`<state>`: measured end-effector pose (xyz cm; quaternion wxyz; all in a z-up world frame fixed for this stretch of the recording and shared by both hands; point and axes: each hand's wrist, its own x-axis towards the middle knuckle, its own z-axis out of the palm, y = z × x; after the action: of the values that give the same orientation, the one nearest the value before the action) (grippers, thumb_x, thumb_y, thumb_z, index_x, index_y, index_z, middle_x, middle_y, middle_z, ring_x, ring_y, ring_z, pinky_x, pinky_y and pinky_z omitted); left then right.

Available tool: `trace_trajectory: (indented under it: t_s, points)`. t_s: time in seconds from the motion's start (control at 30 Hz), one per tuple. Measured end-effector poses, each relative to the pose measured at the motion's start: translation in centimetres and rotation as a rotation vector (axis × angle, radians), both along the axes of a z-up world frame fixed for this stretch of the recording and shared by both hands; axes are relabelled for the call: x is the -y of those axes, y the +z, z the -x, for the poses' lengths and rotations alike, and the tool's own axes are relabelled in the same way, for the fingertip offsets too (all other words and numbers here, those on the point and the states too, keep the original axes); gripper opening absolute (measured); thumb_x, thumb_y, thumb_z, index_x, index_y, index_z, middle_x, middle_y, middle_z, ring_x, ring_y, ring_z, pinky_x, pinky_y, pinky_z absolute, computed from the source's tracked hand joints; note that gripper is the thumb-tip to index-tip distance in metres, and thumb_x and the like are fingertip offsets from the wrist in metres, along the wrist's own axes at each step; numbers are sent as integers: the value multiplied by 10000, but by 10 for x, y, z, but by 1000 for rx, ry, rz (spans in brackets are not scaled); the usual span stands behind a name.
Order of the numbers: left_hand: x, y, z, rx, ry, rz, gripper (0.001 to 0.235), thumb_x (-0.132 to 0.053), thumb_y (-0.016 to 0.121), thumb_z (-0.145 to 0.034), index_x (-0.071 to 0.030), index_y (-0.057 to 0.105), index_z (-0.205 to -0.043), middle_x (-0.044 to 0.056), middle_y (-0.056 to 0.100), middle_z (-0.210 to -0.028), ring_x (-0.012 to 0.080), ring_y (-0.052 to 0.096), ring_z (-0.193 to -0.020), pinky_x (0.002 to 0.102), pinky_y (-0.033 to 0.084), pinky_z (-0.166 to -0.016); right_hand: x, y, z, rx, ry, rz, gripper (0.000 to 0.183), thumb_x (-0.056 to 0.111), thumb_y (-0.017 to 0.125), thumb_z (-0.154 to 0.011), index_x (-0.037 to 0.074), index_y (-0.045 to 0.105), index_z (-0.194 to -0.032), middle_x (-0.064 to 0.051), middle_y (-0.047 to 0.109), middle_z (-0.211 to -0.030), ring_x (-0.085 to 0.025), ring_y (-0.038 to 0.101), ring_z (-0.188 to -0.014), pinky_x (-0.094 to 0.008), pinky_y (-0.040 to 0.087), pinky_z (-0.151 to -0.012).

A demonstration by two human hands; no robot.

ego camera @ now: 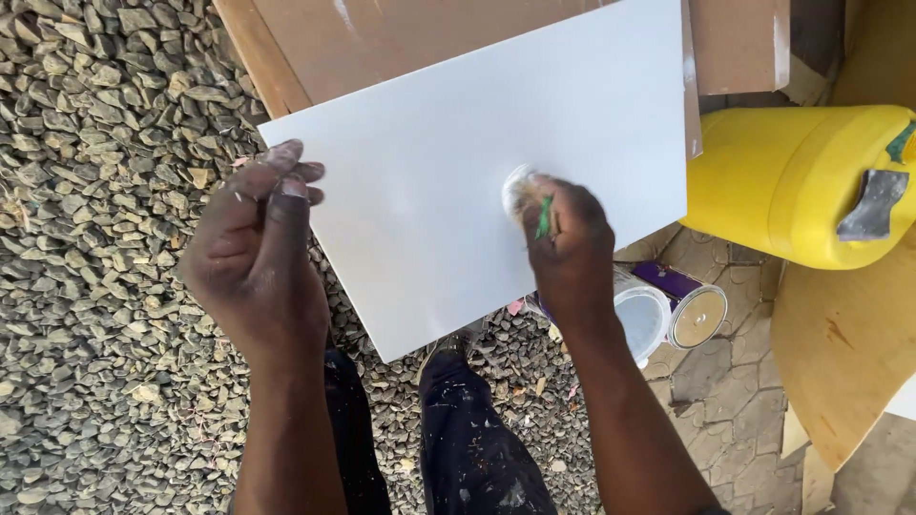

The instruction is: Applying white paint to furniture panels using a sponge applicator and a bucket of paint in an outdoor workshop.

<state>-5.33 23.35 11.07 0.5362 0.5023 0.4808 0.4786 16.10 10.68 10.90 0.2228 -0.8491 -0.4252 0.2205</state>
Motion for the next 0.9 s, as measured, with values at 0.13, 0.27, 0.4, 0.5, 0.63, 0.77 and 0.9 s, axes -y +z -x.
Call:
trace_trajectory:
  t_s: [0.13, 0.27, 0.4, 0.5, 0.63, 0.77, 0.9]
  points:
    - [-16, -1, 14, -211, 62, -4, 60, 35, 673, -1030, 31, 728, -1055, 148, 709, -1033, 245, 652, -1048, 387, 575, -952, -1, -6, -8, 254, 9, -45, 195, 145, 610, -1051, -3, 715, -1122, -166, 754, -1075, -310, 718, -971, -415, 560, -868]
    - [-29, -18, 23, -422, 67, 26, 124, -38, 709, -1044, -7, 761, -936, 99, 746, -970, 225, 613, -1042, 373, 554, -876, -3, -6, 27, 174, 60, 26, 234, 85, 602, -992, -49, 693, -1160, -228, 730, -1106, -361, 700, -1023, -451, 566, -897]
    - [-36, -41, 28, -373, 54, 71, 200, -42, 704, -1049, -72, 722, -852, 70, 717, -846, 231, 665, -1037, 418, 559, -907, -9, -9, -10, 262, -50, -9, 235, 190, 608, -1073, 3, 717, -1166, -166, 750, -1109, -300, 715, -975, -399, 572, -848]
    - [-36, -57, 25, -344, 7, 276, 400, -224, 714, -1058, -152, 646, -670, -111, 644, -721, 119, 765, -965, 517, 275, -1283, 0, -8, 22, 297, -128, 26, 280, 297, 566, -1063, 62, 718, -1083, -99, 757, -1056, -267, 703, -930, -396, 528, -805]
    - [-39, -61, 15, -187, 145, 351, 206, -108, 850, -963, 14, 738, -839, 170, 664, -829, 202, 620, -892, 403, 502, -843, -3, -10, 95, 161, 4, 31, 148, 226, 694, -966, 106, 725, -1047, -100, 737, -917, -313, 719, -873, -441, 576, -828]
    - [-32, -103, 31, -333, 27, 332, 152, -71, 835, -1010, 46, 767, -940, 183, 648, -745, 186, 558, -778, 384, 497, -752, 30, -39, 1, 376, -15, 17, 152, 183, 700, -1010, 43, 714, -1068, -160, 720, -965, -371, 699, -931, -483, 551, -866]
    - [-37, -93, 38, -376, -46, 333, 207, -127, 839, -1080, 37, 770, -975, 174, 633, -730, 168, 513, -752, 356, 474, -778, 57, -38, -169, 369, -262, 60, 168, 188, 700, -1063, 29, 663, -1027, -195, 662, -869, -436, 663, -835, -544, 494, -806]
